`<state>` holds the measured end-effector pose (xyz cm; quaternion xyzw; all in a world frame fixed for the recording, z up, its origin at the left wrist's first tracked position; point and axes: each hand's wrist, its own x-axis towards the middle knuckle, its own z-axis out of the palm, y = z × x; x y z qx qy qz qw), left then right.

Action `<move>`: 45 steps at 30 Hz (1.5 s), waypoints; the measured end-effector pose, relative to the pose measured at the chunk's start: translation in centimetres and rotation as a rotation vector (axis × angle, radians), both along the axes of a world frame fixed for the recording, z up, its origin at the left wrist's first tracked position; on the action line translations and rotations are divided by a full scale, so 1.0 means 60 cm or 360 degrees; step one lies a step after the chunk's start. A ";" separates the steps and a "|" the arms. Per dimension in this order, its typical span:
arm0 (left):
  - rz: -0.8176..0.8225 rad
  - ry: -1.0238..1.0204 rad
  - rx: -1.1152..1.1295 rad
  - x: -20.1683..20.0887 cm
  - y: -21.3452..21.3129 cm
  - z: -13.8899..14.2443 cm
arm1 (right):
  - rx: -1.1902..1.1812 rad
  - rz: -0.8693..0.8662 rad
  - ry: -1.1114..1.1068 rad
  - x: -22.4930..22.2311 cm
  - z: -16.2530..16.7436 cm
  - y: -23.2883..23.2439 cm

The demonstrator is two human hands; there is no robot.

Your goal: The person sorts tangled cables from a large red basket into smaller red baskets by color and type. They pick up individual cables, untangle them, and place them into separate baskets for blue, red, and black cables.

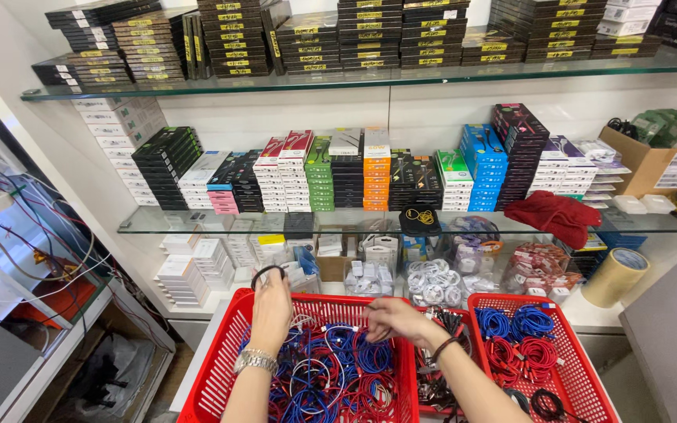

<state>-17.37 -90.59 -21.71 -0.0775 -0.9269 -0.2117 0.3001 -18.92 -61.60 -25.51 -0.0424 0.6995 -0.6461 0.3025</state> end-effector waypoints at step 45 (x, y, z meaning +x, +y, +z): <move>-0.1202 -0.1137 0.2057 0.068 0.111 0.029 | 0.0166 0.0130 0.0515 0.183 -0.064 -0.070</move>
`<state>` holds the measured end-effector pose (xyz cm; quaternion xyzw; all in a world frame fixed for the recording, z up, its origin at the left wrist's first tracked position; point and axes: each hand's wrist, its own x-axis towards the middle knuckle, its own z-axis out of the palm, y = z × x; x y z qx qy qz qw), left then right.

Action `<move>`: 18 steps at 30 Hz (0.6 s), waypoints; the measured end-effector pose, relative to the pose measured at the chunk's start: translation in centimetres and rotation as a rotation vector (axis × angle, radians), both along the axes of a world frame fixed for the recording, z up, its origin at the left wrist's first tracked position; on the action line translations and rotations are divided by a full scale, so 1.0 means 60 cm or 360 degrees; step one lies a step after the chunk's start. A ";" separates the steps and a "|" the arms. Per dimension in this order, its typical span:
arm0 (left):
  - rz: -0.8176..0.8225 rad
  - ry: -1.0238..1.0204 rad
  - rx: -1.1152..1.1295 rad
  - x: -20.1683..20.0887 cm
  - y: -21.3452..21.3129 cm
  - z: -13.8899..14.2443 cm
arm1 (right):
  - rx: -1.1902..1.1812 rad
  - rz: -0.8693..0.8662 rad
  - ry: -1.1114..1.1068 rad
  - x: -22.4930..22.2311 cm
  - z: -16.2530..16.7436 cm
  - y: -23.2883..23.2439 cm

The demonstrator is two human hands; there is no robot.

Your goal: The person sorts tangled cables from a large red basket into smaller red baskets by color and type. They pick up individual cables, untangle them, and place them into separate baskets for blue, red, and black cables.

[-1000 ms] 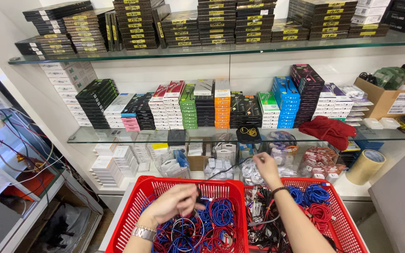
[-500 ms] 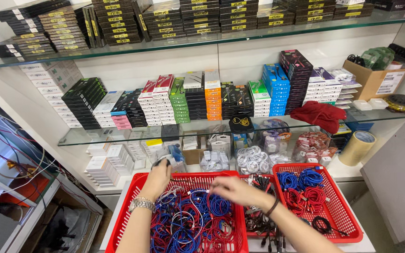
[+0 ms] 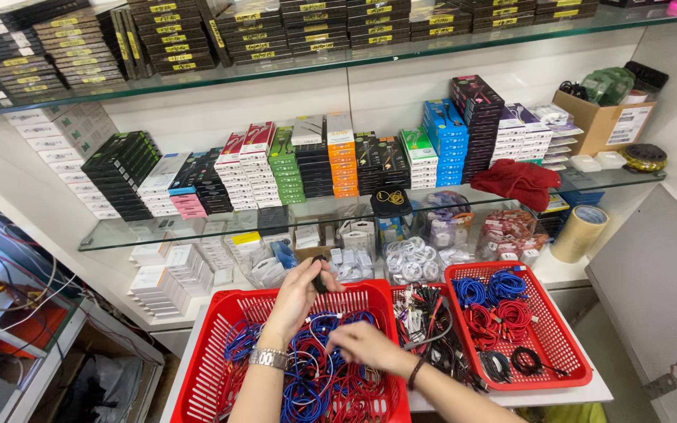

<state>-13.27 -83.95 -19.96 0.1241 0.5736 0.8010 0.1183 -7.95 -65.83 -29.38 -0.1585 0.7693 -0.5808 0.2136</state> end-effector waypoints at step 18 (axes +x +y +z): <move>-0.0202 -0.0313 0.0543 0.086 0.126 -0.136 | -0.1006 -0.0877 0.0023 0.036 -0.071 0.086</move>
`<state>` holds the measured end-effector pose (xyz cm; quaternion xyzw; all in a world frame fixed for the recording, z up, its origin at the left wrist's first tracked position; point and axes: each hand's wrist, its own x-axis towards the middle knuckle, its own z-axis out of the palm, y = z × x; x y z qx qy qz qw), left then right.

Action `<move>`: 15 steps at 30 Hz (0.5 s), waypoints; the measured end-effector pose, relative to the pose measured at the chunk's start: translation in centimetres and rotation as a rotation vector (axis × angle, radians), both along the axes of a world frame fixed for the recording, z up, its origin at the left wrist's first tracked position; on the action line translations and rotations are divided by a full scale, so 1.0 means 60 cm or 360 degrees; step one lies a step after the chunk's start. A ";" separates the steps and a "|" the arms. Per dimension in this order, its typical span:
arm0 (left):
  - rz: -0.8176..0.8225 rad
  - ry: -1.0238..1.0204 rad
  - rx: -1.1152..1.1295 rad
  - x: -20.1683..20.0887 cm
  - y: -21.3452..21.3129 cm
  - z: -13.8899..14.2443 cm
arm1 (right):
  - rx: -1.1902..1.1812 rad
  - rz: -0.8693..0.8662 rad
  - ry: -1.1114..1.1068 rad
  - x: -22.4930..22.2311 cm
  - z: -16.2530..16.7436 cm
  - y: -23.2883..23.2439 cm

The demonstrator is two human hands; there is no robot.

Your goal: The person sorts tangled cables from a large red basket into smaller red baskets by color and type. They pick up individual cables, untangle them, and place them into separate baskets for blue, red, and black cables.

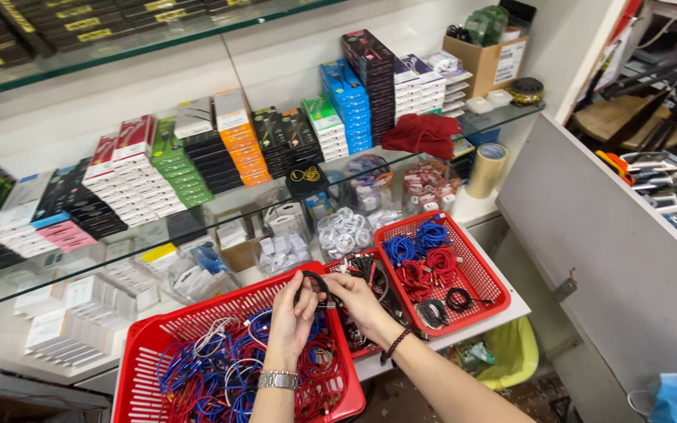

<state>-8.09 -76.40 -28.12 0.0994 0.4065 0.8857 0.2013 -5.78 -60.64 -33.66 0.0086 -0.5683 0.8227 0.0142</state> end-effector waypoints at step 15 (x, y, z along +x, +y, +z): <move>-0.0454 -0.0283 0.0017 -0.046 0.168 -0.064 | -0.0013 0.0006 -0.0203 -0.007 0.024 0.207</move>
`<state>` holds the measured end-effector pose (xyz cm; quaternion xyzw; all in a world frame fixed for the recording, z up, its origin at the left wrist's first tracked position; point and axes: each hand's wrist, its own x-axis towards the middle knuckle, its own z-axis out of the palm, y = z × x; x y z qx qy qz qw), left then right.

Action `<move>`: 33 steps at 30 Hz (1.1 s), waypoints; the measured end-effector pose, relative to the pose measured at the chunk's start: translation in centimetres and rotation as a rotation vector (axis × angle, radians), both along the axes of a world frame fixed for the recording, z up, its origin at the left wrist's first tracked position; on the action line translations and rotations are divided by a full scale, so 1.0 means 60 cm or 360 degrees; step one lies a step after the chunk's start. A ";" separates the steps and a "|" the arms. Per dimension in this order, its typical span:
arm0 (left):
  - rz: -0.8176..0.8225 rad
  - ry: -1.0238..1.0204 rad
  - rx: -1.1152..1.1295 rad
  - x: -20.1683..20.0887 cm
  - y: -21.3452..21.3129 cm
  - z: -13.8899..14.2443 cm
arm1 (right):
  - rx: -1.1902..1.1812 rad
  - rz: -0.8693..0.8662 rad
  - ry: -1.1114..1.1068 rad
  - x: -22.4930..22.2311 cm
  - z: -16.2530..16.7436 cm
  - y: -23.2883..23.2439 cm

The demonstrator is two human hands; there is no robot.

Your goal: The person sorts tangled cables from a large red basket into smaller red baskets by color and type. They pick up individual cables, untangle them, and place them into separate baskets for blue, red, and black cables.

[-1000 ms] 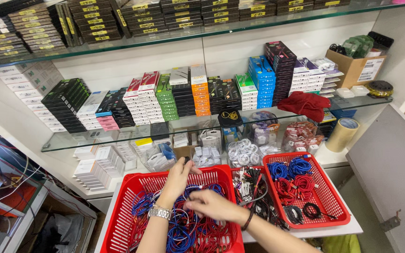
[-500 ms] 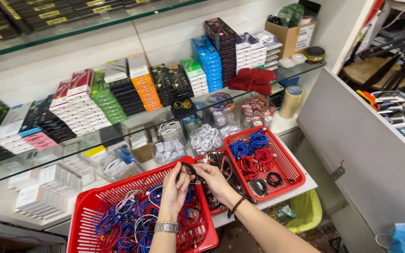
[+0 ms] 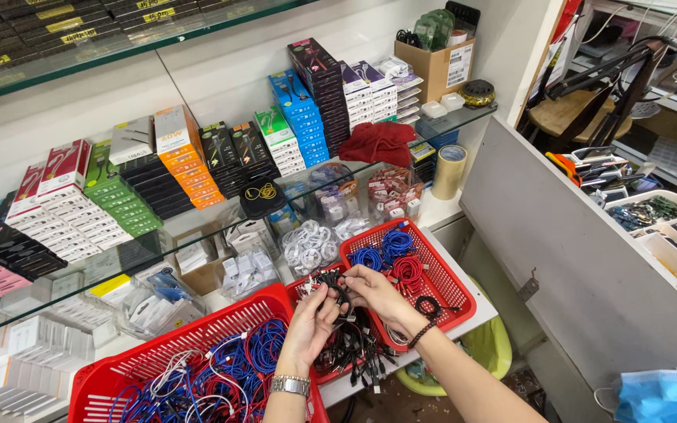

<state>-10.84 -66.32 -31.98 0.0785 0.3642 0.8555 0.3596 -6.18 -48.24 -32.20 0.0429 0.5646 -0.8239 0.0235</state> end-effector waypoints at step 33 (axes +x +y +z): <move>0.0759 0.1888 -0.2511 0.024 0.010 0.028 | 0.2028 0.0372 0.0152 0.058 0.170 -0.021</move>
